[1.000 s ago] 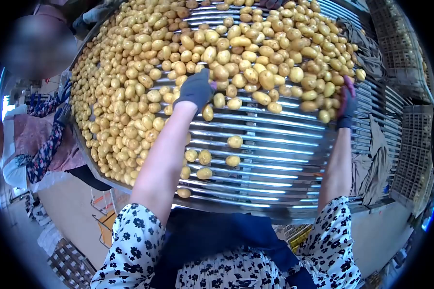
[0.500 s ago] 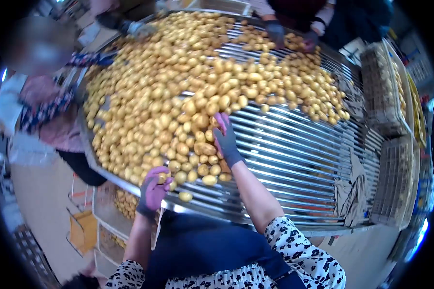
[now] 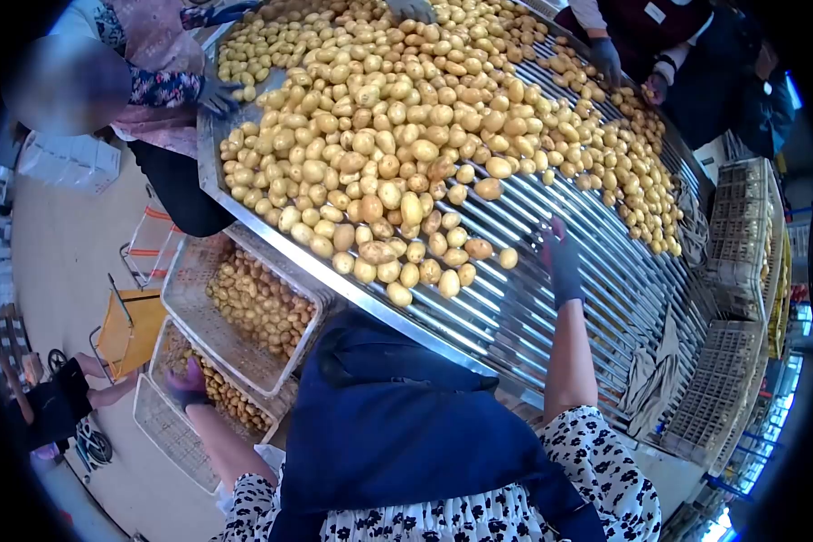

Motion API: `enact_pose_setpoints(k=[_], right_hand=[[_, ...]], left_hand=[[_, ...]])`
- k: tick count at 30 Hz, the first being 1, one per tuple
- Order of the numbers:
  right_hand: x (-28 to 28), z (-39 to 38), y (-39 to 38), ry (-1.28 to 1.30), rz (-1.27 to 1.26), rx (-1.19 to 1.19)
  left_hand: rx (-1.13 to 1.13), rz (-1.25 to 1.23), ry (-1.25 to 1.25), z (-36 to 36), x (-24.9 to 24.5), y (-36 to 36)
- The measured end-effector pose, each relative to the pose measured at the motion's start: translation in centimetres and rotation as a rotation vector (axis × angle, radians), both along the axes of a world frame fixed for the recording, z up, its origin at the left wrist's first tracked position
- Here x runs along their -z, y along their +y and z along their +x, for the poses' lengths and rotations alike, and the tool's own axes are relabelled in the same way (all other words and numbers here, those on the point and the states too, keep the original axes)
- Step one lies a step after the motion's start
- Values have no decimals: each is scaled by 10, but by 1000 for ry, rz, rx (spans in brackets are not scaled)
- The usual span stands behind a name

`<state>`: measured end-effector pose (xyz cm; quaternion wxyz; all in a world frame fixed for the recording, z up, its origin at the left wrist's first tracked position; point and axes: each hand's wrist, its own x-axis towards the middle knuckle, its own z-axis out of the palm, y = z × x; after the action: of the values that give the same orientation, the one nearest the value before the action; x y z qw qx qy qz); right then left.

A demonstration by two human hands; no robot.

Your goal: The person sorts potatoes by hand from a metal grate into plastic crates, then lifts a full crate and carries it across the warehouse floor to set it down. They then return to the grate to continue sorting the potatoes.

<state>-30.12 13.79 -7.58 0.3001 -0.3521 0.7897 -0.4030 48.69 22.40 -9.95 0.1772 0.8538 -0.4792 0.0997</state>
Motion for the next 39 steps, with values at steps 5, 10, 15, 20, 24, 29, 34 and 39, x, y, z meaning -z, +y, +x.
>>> enact_pose_setpoints(k=[5, 10, 15, 20, 24, 29, 34, 39], right_hand=[[19, 109, 11, 232, -64, -272], [-96, 154, -36, 518, 22, -320], [-84, 169, -73, 693, -40, -749], [-58, 189, -81, 703, 235, -863], [-70, 156, -78, 316, 223, -878], [-70, 117, -131, 644, -199, -513], [-64, 137, -143, 717, 111, -628], [-53, 124, -141, 533, 165, -506]], left_hand=[[365, -167, 1047, -200, -13, -114], [1324, 39, 160, -400, -95, -157], [1337, 30, 142, -389, -47, -187], [940, 125, 627, -341, -52, -222], [971, 521, 619, -353, -108, -209], [1263, 364, 312, -404, -79, -182], [1217, 490, 43, -435, -73, -188], [1137, 728, -87, -451, -83, -196]])
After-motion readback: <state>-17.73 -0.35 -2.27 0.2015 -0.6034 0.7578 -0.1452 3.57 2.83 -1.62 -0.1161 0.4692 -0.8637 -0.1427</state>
